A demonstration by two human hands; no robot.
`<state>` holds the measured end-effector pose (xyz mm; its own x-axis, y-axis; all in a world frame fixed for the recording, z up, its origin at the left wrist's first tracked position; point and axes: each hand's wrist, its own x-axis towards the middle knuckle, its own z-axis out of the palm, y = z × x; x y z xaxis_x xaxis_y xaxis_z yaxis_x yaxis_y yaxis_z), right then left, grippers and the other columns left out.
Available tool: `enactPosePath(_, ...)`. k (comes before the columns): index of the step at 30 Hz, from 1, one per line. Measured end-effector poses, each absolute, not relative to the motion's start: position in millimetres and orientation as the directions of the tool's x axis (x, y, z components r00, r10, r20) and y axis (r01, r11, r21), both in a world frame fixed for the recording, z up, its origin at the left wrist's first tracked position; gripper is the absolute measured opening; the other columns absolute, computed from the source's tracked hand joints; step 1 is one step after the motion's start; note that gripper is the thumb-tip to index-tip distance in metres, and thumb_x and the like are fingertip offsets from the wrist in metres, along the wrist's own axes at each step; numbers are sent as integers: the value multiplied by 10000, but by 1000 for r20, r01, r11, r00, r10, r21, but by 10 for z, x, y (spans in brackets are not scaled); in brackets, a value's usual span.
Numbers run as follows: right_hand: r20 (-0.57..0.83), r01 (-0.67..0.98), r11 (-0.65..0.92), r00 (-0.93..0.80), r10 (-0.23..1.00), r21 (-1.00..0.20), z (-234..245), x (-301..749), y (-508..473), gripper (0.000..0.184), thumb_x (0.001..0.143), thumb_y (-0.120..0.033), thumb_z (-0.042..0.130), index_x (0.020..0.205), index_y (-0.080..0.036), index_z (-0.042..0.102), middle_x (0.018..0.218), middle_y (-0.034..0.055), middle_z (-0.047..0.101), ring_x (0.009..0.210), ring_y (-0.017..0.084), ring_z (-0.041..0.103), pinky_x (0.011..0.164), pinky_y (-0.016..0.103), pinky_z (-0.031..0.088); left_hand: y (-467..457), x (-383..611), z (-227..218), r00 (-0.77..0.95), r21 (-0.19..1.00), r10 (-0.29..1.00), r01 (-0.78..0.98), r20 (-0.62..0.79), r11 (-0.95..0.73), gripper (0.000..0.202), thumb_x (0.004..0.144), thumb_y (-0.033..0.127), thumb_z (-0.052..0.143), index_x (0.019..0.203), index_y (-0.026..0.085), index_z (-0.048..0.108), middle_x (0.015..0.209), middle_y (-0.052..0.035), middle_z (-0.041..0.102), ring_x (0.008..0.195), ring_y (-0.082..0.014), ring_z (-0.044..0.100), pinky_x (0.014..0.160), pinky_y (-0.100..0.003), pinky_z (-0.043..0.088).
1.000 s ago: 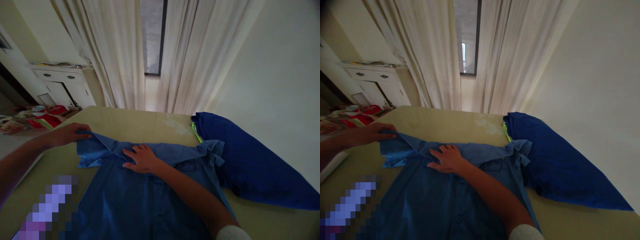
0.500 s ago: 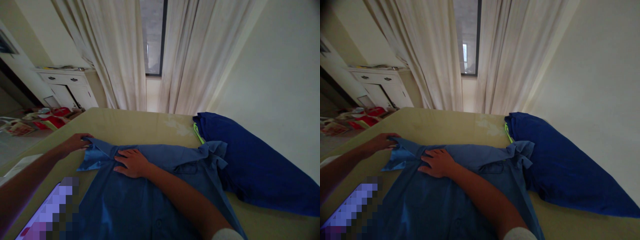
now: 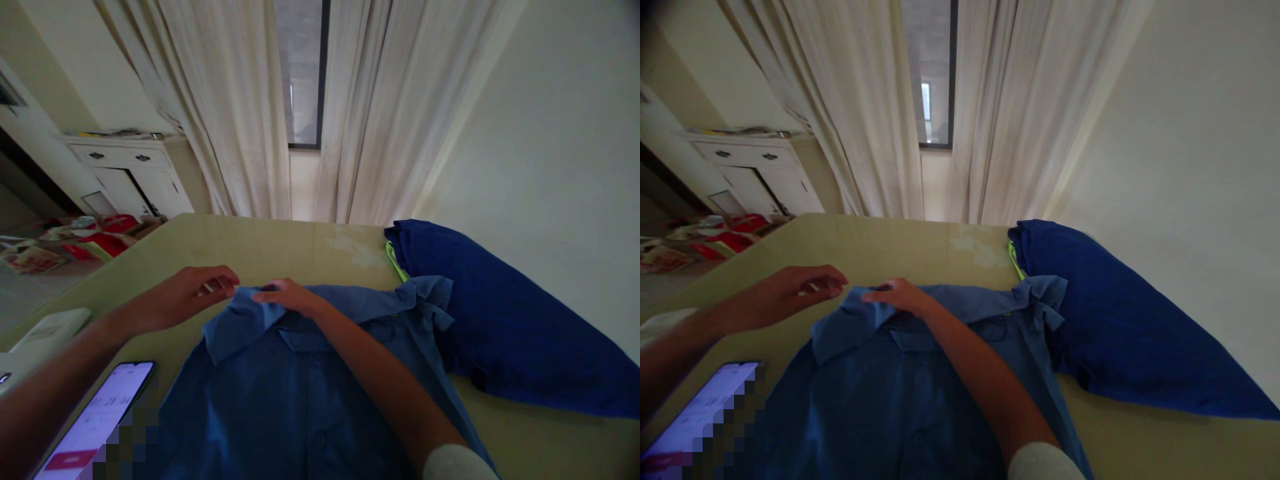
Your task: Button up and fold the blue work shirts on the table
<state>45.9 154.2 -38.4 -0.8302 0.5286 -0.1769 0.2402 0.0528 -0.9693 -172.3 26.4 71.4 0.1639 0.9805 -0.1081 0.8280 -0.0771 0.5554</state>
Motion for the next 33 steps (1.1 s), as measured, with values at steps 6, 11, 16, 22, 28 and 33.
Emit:
enactPosePath(6, -16, 436, 604, -819, 573, -668, -375, 487, 1610, 384, 804, -221, 752, 1186, -183, 731, 1228, 94, 736, 1129, 259, 676, 957, 308, 512, 123, -2021, 129, -44, 522, 987, 844, -154, 119, 600, 870, 763, 455, 1001, 228, 694, 1009, -84, 760, 911, -271, 696, 852, -366, 561)
enactPosePath(11, -17, 584, 644, -747, 665, -494, -307, 504, 1611, 281, 914, -350, 655, 1132, -198, 747, 1159, 104, 759, 1055, 248, 690, 880, 306, 512, 21, -1937, -299, -79, 579, 967, 788, -243, 210, 622, 836, 729, 525, 1142, 207, 670, 1096, -111, 747, 986, -301, 703, 903, -401, 549)
enactPosePath(16, -111, 632, 667, -753, 648, -394, -241, 509, 1573, 199, 918, -353, 658, 956, -197, 776, 1007, 104, 775, 938, 244, 705, 791, 306, 509, 87, -1951, -295, 20, 639, 942, 740, -335, 212, 649, 698, 651, 716, 1181, 220, 675, 1127, -93, 750, 1012, -314, 705, 896, -390, 556)
enactPosePath(22, 54, 577, 682, -744, 666, -449, -395, 447, 1515, 254, 1000, -410, 604, 1067, -196, 724, 1073, 103, 748, 986, 234, 682, 836, 319, 497, 469, -1723, -208, -220, 588, 936, 732, -274, 344, 677, 776, 773, 473, 996, 177, 708, 1094, -156, 761, 1015, -336, 705, 902, -413, 544)
enactPosePath(28, 284, 552, 662, -618, 733, -506, -229, 547, 1708, 173, 969, -304, 656, 1082, -181, 703, 1093, 100, 728, 1023, 208, 658, 916, 318, 486, 846, -1638, -368, -312, 534, 934, 768, -173, 355, 537, 792, 673, 416, 795, 188, 646, 890, -153, 746, 870, -328, 703, 765, -415, 537)
enactPosePath(33, 563, 469, 660, -351, 749, -586, 446, 1213, 1978, 196, 1021, -314, 529, 1113, -194, 652, 1031, 56, 723, 912, 161, 665, 858, 291, 495, 929, -1849, -508, -276, 526, 959, 808, -61, 266, 431, 811, 583, 438, 885, 201, 622, 935, -127, 738, 923, -316, 690, 871, -431, 540)
